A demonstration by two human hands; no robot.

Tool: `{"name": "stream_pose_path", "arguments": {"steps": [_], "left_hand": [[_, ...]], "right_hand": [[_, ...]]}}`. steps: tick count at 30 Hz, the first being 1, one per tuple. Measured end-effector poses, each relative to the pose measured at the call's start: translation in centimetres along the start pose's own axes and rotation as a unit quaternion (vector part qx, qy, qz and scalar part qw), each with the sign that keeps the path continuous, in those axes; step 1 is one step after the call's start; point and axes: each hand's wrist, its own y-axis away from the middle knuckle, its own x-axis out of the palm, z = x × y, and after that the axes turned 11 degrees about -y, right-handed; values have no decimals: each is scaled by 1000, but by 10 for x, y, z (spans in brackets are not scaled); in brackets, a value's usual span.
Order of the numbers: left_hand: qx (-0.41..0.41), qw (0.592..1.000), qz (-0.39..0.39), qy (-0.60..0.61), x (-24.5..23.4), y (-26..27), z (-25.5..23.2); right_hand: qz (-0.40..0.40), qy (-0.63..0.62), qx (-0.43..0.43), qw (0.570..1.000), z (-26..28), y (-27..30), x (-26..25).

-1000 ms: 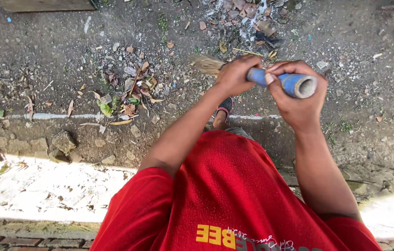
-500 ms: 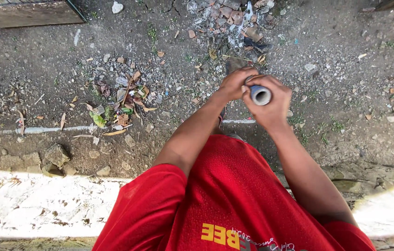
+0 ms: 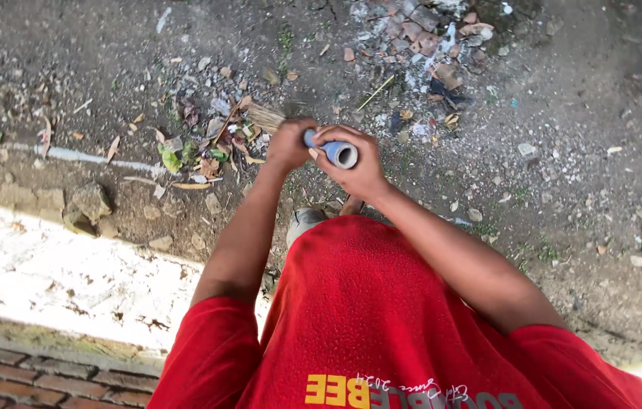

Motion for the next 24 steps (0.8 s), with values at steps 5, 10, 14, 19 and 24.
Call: {"name": "stream_pose_path", "arguments": {"steps": [5, 10, 14, 19, 24], "left_hand": [[-137, 988, 5, -66, -16, 4, 4], [-101, 989, -50, -100, -30, -10, -46], [-11, 996, -70, -44, -26, -33, -99], [20, 998, 41, 50, -11, -63, -158], [196, 964, 18, 178, 42, -96, -178]], "right_hand": [[28, -82, 37, 996, -4, -8, -11], [12, -75, 50, 996, 45, -17, -38], [-16, -6, 29, 999, 90, -14, -66], [-22, 112, -12, 993, 134, -4, -93], [-61, 211, 1, 976, 145, 1, -110]]}}
